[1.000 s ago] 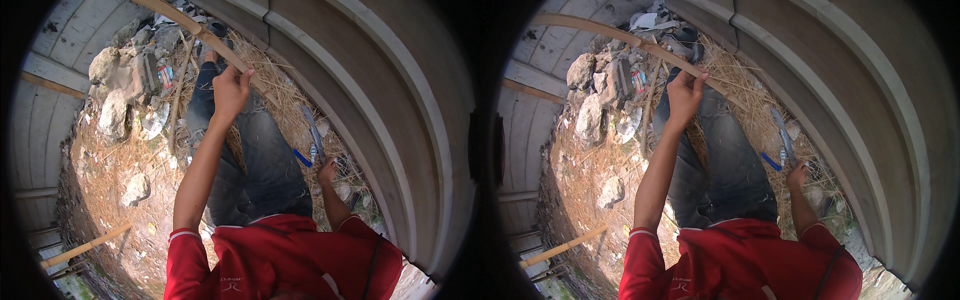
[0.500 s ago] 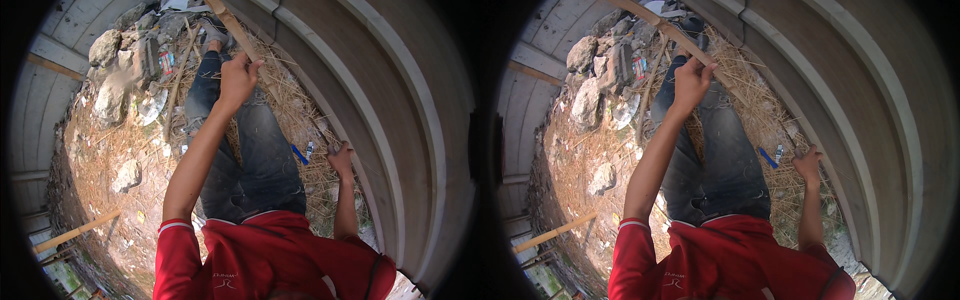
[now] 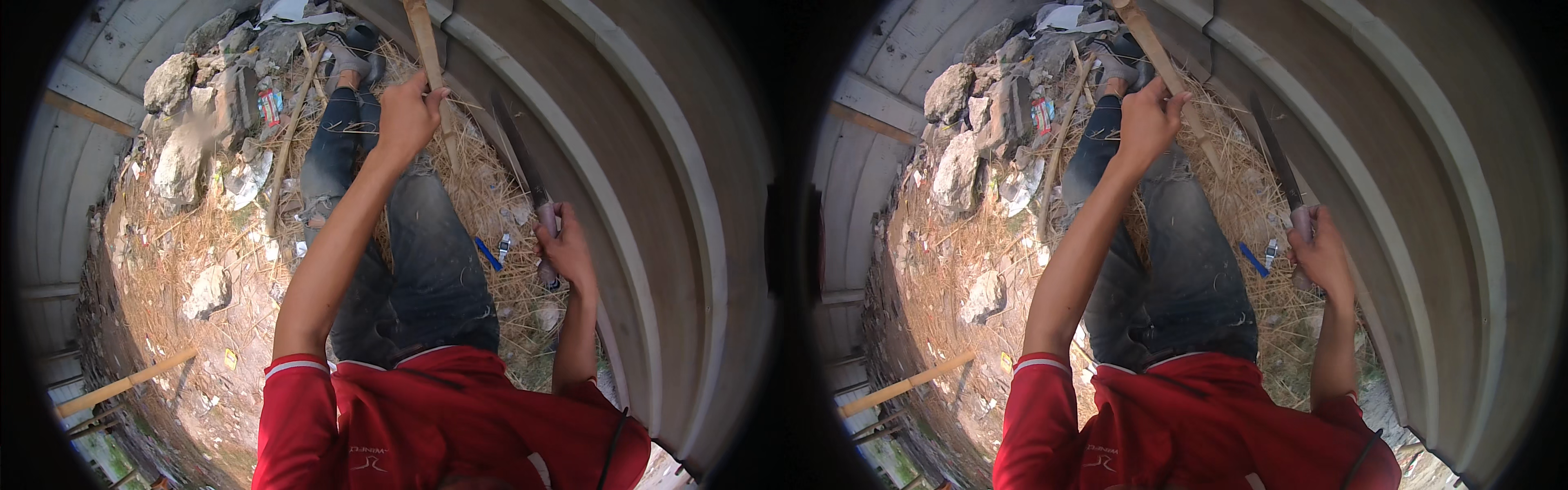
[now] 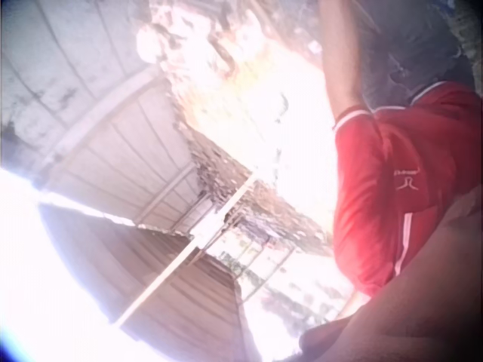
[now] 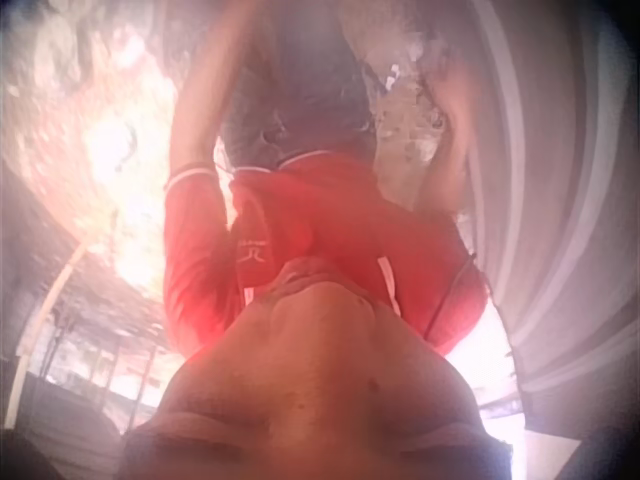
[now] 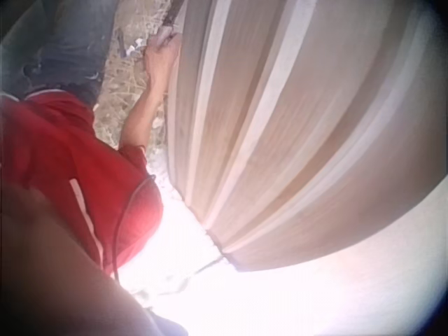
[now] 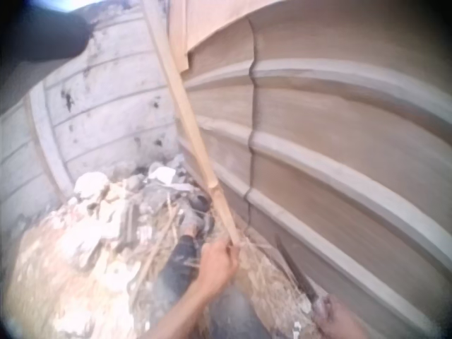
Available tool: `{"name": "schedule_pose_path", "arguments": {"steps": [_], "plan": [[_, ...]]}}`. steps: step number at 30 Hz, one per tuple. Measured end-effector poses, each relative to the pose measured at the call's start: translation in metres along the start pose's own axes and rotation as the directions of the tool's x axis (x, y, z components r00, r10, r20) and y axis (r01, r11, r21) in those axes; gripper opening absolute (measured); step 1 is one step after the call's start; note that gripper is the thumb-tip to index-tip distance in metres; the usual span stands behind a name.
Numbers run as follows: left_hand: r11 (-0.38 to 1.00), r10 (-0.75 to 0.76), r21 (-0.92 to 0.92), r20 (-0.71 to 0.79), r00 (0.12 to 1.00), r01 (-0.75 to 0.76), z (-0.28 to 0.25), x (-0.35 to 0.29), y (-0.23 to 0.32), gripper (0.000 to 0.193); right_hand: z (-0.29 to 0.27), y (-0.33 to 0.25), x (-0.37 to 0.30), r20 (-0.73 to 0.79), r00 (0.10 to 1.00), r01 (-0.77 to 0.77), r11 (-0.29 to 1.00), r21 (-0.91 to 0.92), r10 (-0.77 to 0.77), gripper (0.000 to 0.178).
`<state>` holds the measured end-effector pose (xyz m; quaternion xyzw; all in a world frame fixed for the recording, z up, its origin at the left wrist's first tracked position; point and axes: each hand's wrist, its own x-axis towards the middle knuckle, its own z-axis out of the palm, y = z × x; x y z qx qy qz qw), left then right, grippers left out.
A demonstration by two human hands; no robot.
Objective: The person sits on straw and uses a knife to shave a long, thin bamboo stick. They hold the stick with their left hand and scrape along its length with the knife in their right hand, removing thin strips of material.
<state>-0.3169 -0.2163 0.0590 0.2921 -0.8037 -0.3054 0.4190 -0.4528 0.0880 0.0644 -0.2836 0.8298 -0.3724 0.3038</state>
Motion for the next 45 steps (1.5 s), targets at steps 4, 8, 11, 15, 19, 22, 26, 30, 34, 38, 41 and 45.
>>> {"name": "schedule_pose_path", "arguments": {"steps": [4,8,11,15,19,22,26,30,34,38,41,45], "plan": [[0.999,0.034,0.002,-0.006,0.999,-0.034,0.002,0.002,0.002,0.021,0.014,0.023,0.011,0.138,0.99,-0.038,0.973,0.229,0.006,0.027],[1.0,0.013,-0.022,-0.007,1.0,-0.013,0.005,0.003,0.007,0.019,0.027,0.008,0.0,0.074,0.987,0.108,0.934,0.341,-0.142,0.028],[1.0,-0.009,0.014,-0.018,1.0,0.009,0.005,0.002,0.002,0.018,0.034,-0.052,-0.017,-0.114,0.968,0.249,0.809,0.532,-0.223,0.03],[1.0,0.01,0.019,-0.017,1.0,-0.009,0.012,0.005,0.006,0.017,0.05,-0.054,-0.031,-0.309,0.905,0.42,0.737,0.53,-0.294,0.03],[0.999,-0.035,0.005,0.002,0.999,0.035,0.015,0.005,0.009,0.017,0.086,0.018,-0.017,0.03,0.997,0.059,0.937,0.345,-0.074,0.032],[0.999,-0.037,0.003,-0.055,0.998,0.037,0.011,-0.004,-0.007,0.017,0.066,0.018,-0.009,0.233,0.96,-0.238,0.89,0.389,0.155,0.032],[0.996,-0.084,0.008,-0.089,0.992,0.085,-0.001,0.0,-0.015,0.016,0.046,-0.029,-0.013,0.008,1.0,-0.002,0.892,0.452,-0.002,0.028],[0.995,-0.094,0.02,-0.071,0.993,0.096,0.006,0.004,-0.011,0.015,0.055,-0.055,-0.025,-0.375,0.891,0.443,0.671,0.595,-0.256,0.026],[0.994,0.013,0.11,-0.081,0.997,-0.004,0.024,0.004,-0.005,0.016,0.101,0.022,-0.024,-0.229,0.926,0.365,0.873,0.325,-0.301,0.03],[0.993,0.005,0.115,-0.097,0.995,0.006,0.02,0.007,-0.016,0.017,0.08,0.019,-0.017,0.143,0.983,-0.145,0.957,0.25,0.112,0.031],[0.998,-0.035,0.051,-0.065,0.997,0.039,0.013,0.007,-0.009,0.015,0.05,-0.02,-0.029,0.06,0.998,-0.05,0.906,0.421,0.028,0.03],[0.996,-0.056,0.062,-0.065,0.996,0.06,0.018,0.006,-0.005,0.015,0.03,-0.079,-0.021,-0.368,0.892,0.442,0.668,0.598,-0.262,0.026]]}}
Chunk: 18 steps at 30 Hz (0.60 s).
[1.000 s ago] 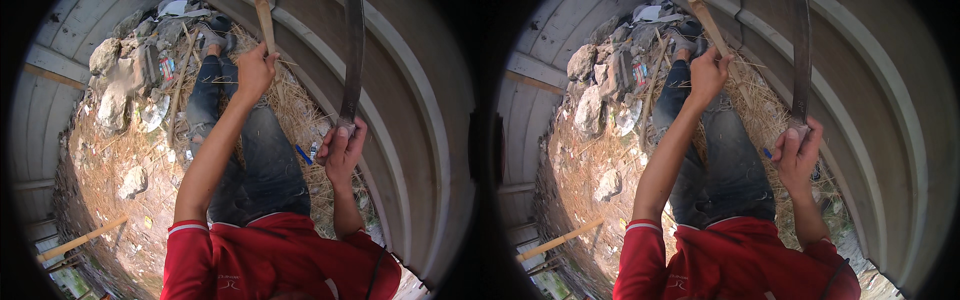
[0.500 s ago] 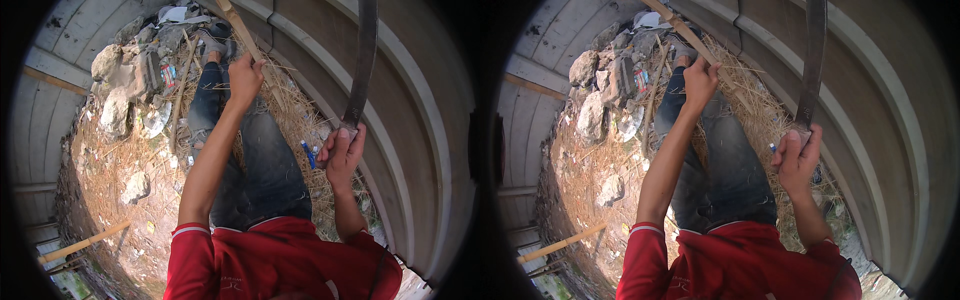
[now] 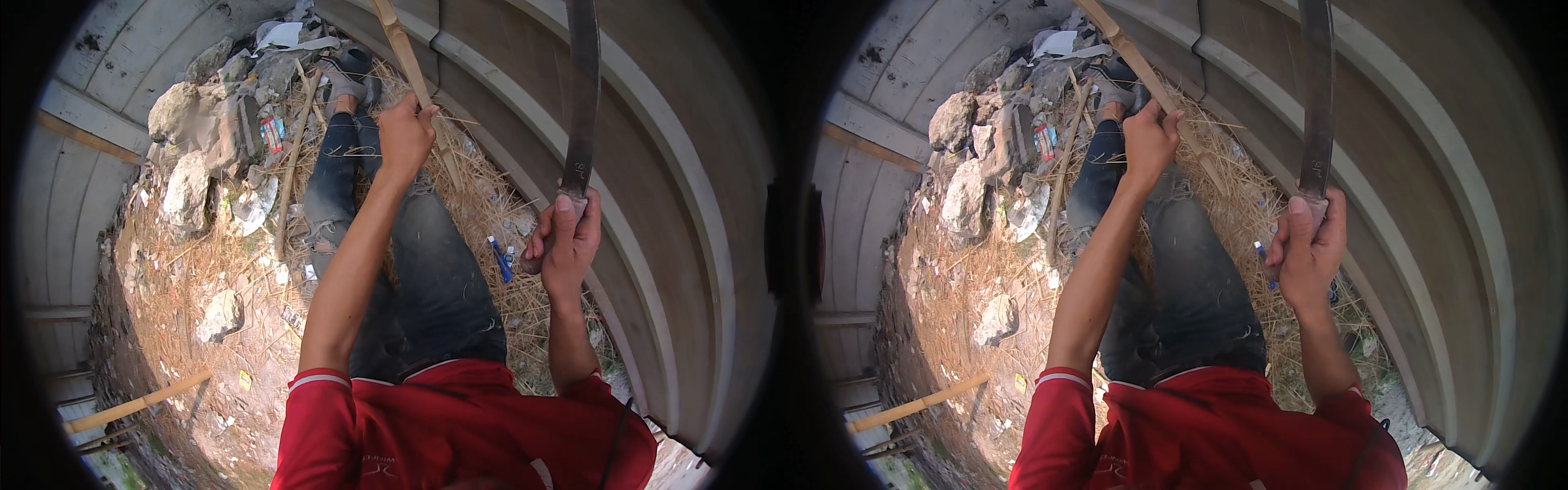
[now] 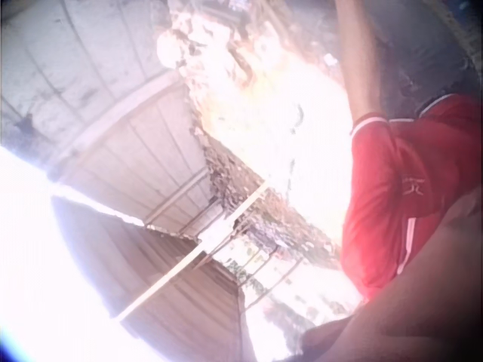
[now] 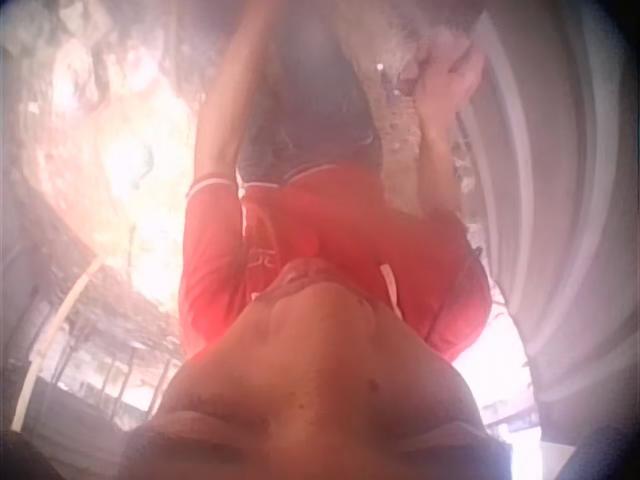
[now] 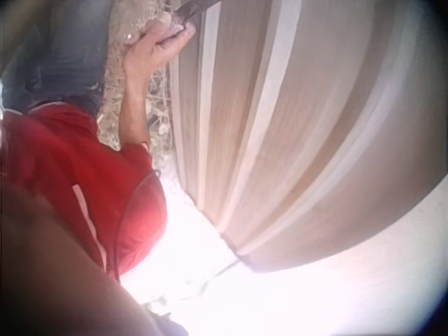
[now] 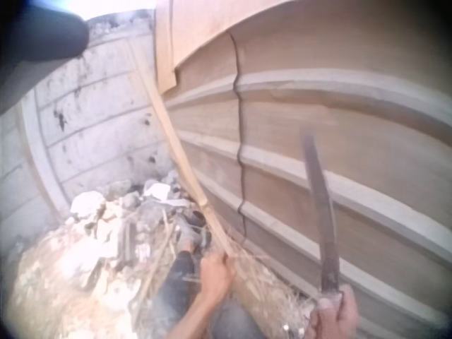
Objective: The person sits on straw and uses a knife to shave a long, thin bamboo stick. They hold the stick with their left hand and scrape along its length with the knife in their right hand, removing thin strips of material.
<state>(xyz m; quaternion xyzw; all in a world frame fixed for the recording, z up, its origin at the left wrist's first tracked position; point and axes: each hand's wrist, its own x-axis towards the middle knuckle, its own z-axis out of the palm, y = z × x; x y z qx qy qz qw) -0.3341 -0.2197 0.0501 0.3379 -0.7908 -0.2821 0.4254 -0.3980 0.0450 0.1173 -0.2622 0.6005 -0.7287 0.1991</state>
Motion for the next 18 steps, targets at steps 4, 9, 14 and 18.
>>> {"name": "schedule_pose_path", "arguments": {"steps": [4,9,14,18], "plan": [[1.0,0.01,0.008,0.016,1.0,-0.01,0.011,0.004,0.003,0.017,0.01,0.054,-0.028,-0.107,0.966,0.252,0.951,0.18,-0.236,0.024],[0.998,0.013,0.056,-0.005,1.0,-0.012,0.011,0.003,0.005,0.017,-0.035,0.133,-0.054,0.18,0.942,-0.108,0.763,-0.637,0.283,0.028],[0.998,-0.005,0.058,0.042,0.999,0.002,-0.004,0.011,-0.014,0.016,-0.005,0.048,-0.02,0.088,0.889,-0.401,0.855,-0.328,0.45,0.032],[0.999,0.045,0.027,0.022,0.999,-0.046,0.0,0.006,-0.009,0.016,0.01,-0.002,-0.005,-0.006,1.0,-0.029,0.998,0.053,0.03,0.027]]}}
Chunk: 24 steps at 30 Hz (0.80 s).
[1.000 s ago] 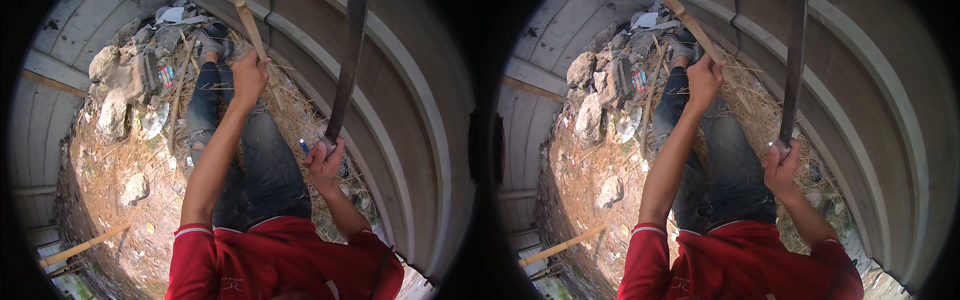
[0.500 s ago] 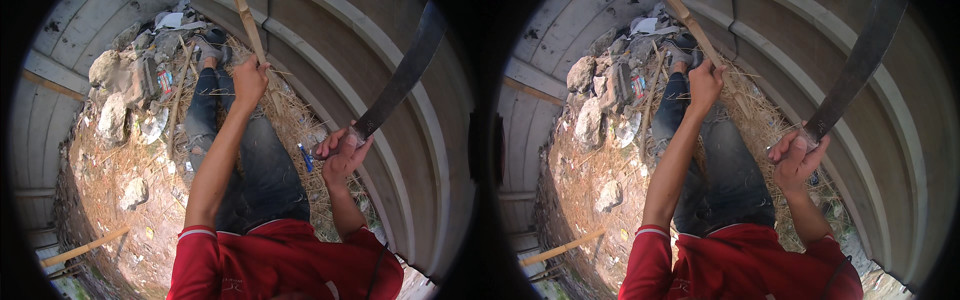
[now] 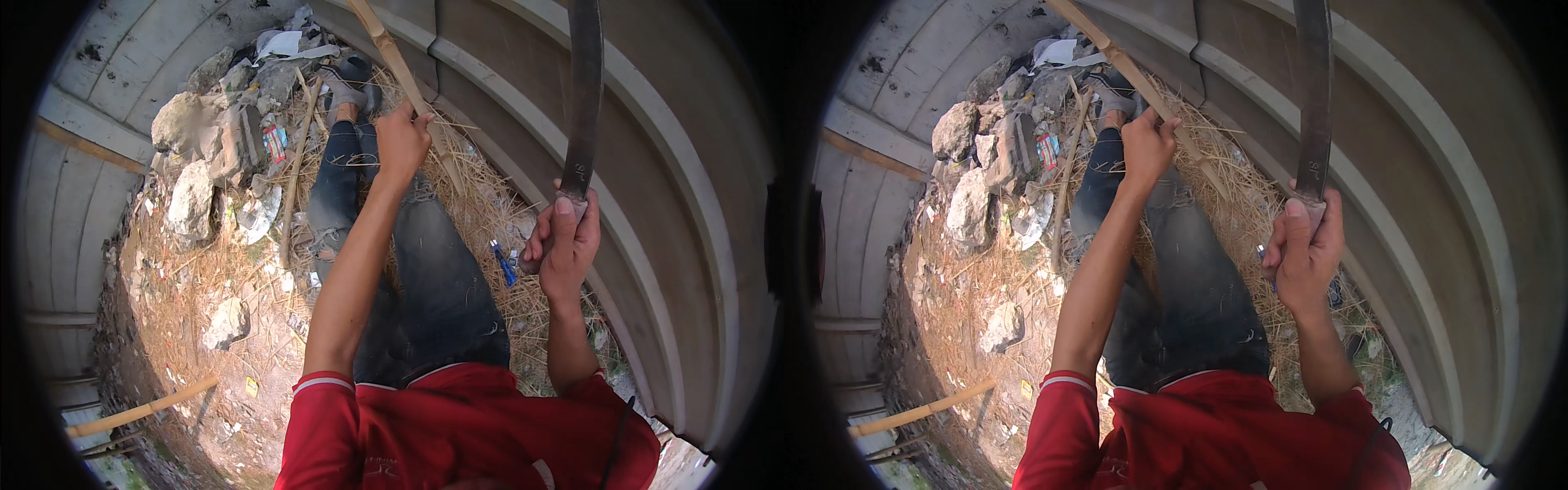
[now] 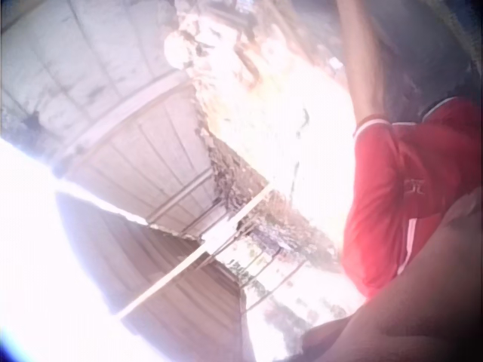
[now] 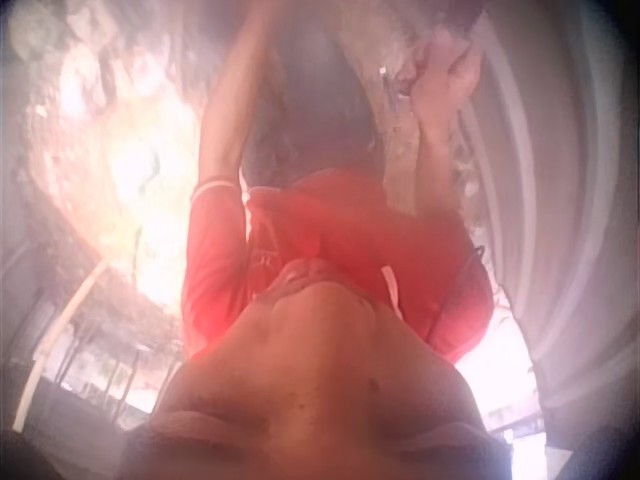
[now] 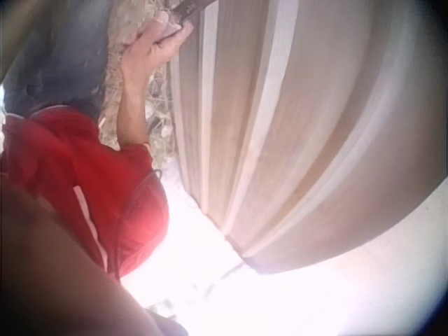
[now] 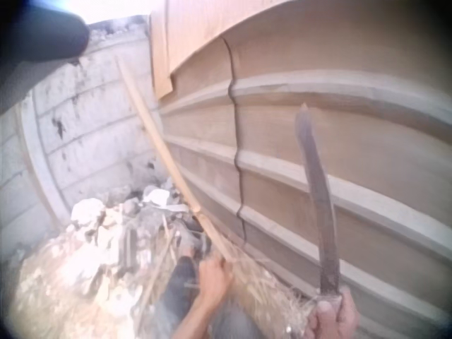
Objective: The person sits on straw and uses a knife to shave a long, thin bamboo stick. They hold the stick with their left hand and scrape along its length with the knife in their right hand, removing thin strips of material.
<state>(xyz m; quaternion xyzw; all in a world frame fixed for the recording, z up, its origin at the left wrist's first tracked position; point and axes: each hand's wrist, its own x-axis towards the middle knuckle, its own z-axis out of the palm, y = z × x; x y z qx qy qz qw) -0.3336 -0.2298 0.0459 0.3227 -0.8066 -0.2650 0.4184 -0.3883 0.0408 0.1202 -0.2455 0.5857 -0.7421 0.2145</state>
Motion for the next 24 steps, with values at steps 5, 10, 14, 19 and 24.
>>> {"name": "schedule_pose_path", "arguments": {"steps": [5,10,14,19,24], "plan": [[0.999,-0.03,0.035,0.072,0.997,0.028,0.009,0.004,0.024,0.015,-0.026,0.102,-0.026,0.11,0.985,0.165,0.919,-0.357,-0.134,0.023],[0.995,0.092,-0.055,0.132,0.987,-0.085,0.005,0.002,0.0,0.013,-0.071,0.126,-0.019,0.06,0.672,-0.622,0.607,-0.494,0.738,0.027],[0.996,0.021,-0.085,0.154,0.988,-0.007,0.004,0.004,0.015,0.013,-0.06,0.064,-0.002,0.072,0.76,-0.599,0.739,-0.307,0.646,0.03],[0.999,0.023,-0.032,0.088,0.996,-0.02,0.012,0.004,0.021,0.014,-0.018,0.008,-0.002,0.096,0.978,-0.178,0.982,-0.065,0.183,0.031],[1.0,0.028,0.005,0.062,0.998,-0.029,0.02,0.007,0.018,0.013,-0.028,0.103,-0.034,0.114,0.992,-0.018,0.934,-0.357,0.062,0.03]]}}
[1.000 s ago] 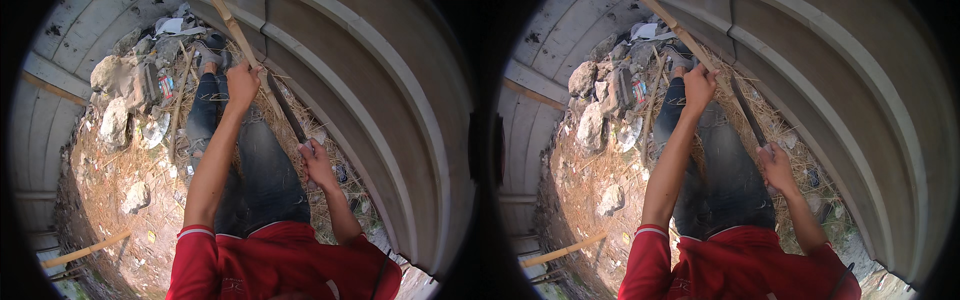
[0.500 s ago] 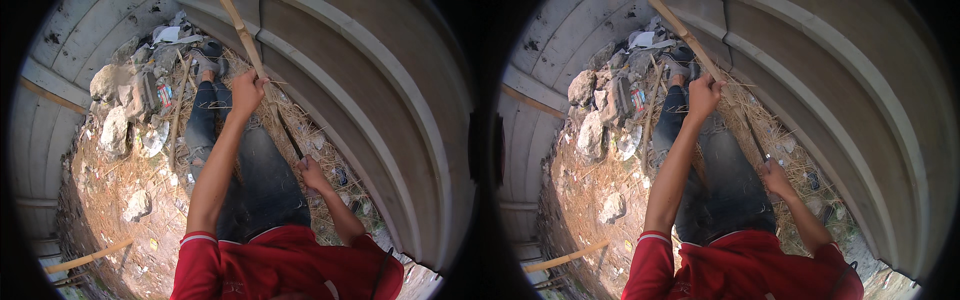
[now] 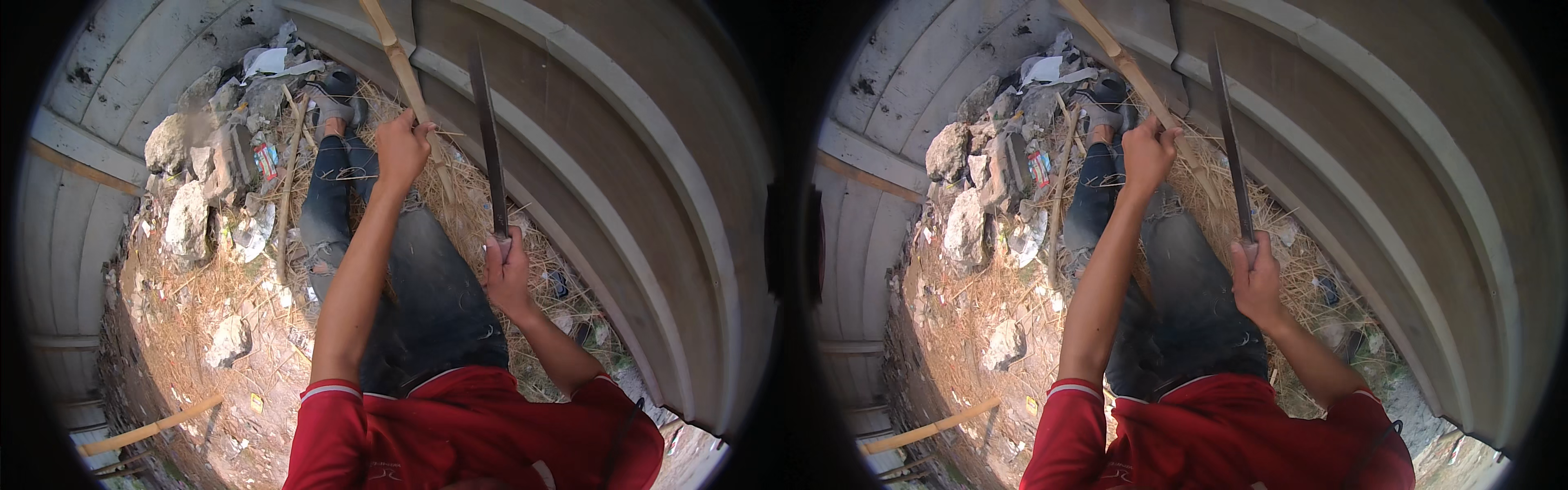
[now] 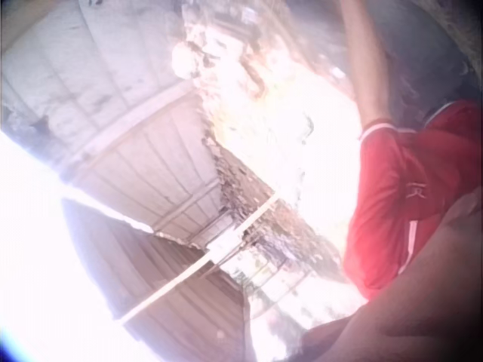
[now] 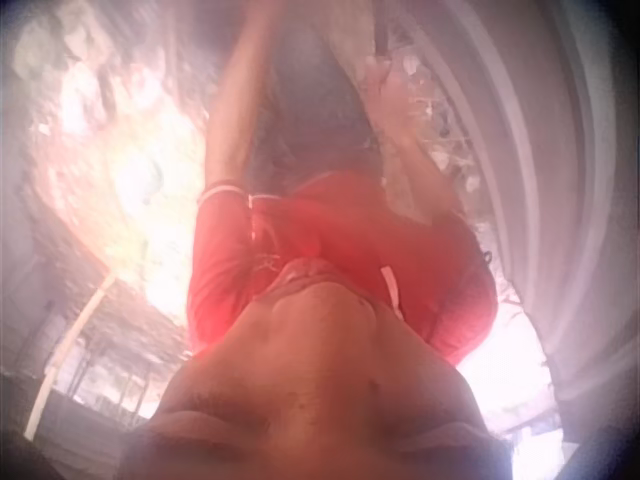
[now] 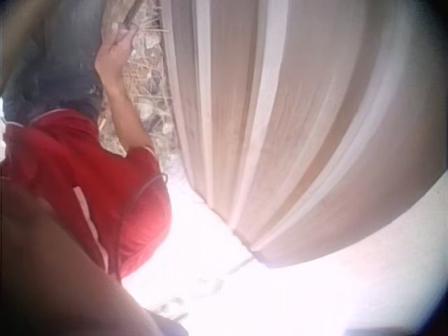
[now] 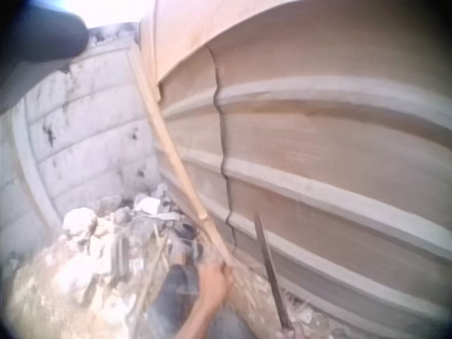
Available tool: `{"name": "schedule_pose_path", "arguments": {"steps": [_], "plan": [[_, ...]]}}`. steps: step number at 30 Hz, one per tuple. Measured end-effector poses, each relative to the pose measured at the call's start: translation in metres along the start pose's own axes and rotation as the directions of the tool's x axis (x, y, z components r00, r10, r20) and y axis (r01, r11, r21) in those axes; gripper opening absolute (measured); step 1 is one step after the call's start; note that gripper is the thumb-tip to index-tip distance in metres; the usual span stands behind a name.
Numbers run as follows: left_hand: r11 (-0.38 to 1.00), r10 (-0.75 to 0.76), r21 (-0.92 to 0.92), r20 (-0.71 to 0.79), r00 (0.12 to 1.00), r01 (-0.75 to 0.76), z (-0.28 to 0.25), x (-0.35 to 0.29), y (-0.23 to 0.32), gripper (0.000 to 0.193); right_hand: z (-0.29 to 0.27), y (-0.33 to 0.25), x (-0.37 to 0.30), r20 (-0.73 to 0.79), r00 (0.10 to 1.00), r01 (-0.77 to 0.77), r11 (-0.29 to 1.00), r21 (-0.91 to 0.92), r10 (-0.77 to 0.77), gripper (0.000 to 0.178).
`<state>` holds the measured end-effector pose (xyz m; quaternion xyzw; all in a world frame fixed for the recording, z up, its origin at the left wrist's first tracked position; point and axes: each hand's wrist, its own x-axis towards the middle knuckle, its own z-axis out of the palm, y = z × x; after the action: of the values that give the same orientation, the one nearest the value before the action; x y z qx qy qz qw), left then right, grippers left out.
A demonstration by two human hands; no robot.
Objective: The person sits on straw and uses a knife to shave a long, thin bamboo stick. They hold the stick with their left hand and scrape along its length with the knife in their right hand, removing thin strips of material.
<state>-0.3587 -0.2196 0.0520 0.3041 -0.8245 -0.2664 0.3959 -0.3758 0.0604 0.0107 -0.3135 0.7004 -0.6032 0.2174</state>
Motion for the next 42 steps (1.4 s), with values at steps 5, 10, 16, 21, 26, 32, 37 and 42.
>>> {"name": "schedule_pose_path", "arguments": {"steps": [5,10,16,21,26,32,37,42], "plan": [[0.987,-0.061,-0.147,0.0,0.998,0.06,-0.013,-0.007,-0.032,0.011,-0.024,-0.035,0.032,0.162,0.864,-0.488,0.872,0.043,0.476,0.028],[0.991,-0.09,-0.102,-0.005,0.996,0.089,-0.019,-0.006,-0.025,0.013,-0.024,-0.106,0.039,-0.05,0.998,-0.02,0.955,0.295,0.037,0.026],[0.999,-0.043,-0.027,-0.017,0.999,0.043,-0.011,-0.006,-0.033,0.014,-0.013,-0.008,-0.003,0.181,0.859,-0.41,0.856,-0.315,0.478,0.027],[0.992,-0.119,-0.029,0.002,0.993,0.119,-0.019,-0.009,-0.024,0.014,-0.038,-0.059,0.013,0.129,0.904,-0.418,0.907,0.059,0.408,0.031],[0.999,-0.051,-0.008,-0.059,0.997,0.05,-0.013,-0.006,-0.027,0.015,-0.018,-0.073,0.021,-0.087,0.995,0.065,0.988,0.138,-0.053,0.03],[0.998,0.05,-0.031,0.004,0.999,-0.05,0.0,0.002,-0.01,0.017,-0.027,0.055,-0.009,0.092,0.952,-0.251,0.917,-0.31,0.292,0.027],[1.0,-0.015,0.027,0.011,1.0,0.015,-0.004,-0.012,-0.011,0.015,-0.025,-0.072,0.013,0.047,0.958,-0.285,0.938,0.199,0.281,0.027],[1.0,0.001,0.024,0.004,1.0,-0.002,0.004,-0.001,-0.001,0.016,-0.002,-0.011,0.002,-0.175,0.981,0.109,0.982,0.155,-0.081,0.031]]}}
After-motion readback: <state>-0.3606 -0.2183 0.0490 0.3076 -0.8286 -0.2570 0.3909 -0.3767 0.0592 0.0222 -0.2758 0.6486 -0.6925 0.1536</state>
